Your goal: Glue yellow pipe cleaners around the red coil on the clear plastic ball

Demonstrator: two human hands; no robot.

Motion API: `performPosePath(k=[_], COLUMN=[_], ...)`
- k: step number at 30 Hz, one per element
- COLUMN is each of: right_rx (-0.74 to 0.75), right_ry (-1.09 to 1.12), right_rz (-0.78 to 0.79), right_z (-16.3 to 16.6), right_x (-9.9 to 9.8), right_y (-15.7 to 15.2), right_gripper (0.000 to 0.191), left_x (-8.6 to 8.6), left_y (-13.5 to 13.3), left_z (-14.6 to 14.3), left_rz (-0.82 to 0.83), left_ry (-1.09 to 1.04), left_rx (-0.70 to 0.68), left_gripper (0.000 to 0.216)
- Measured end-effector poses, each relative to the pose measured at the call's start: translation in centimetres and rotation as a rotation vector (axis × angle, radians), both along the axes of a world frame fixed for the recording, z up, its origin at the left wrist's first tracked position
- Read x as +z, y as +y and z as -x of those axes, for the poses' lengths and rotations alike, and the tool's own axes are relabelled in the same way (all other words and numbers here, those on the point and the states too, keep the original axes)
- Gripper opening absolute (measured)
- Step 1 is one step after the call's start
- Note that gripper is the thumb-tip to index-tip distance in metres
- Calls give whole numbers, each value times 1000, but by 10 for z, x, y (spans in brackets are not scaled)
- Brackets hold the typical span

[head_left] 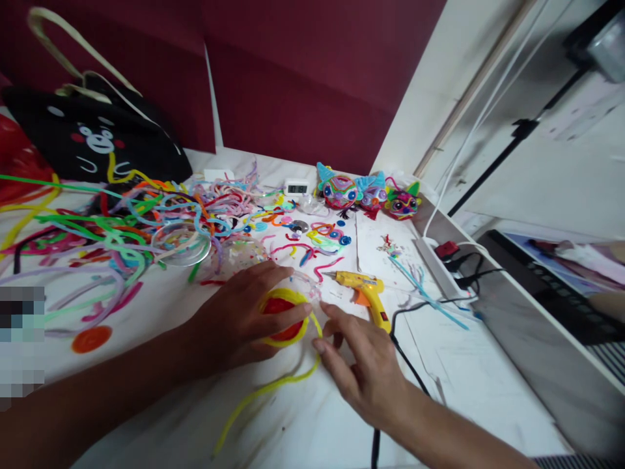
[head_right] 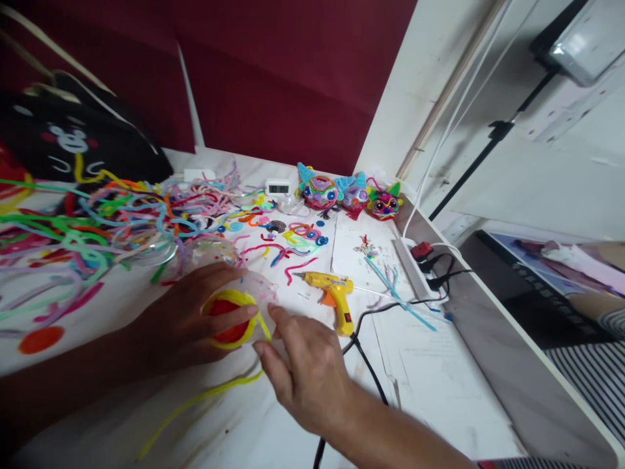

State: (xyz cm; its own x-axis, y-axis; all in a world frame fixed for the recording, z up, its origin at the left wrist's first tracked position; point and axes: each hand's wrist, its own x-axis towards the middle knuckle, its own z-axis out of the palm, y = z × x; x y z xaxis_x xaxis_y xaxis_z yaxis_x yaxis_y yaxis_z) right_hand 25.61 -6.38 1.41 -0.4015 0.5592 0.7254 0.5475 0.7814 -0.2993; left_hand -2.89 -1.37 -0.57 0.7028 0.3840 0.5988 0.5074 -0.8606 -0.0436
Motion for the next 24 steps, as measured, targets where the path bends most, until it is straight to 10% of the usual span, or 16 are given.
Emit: performPosePath(k=[5, 9, 24], right_rx=[-329, -617, -606], right_ry=[-169, -445, -85], right_rz=[75, 539, 927], right_z=[-46, -73, -90], right_x=[16, 19, 8], right_y=[17, 32, 51], right_gripper=[24, 26, 25], left_x=[3, 3, 5], left_y=[1, 1, -3], left_z=[2, 3, 0], left_rz=[28, 37, -19], left_ry=[4, 2, 1], left_rx=[-9, -14, -21], left_gripper=[83, 86, 85])
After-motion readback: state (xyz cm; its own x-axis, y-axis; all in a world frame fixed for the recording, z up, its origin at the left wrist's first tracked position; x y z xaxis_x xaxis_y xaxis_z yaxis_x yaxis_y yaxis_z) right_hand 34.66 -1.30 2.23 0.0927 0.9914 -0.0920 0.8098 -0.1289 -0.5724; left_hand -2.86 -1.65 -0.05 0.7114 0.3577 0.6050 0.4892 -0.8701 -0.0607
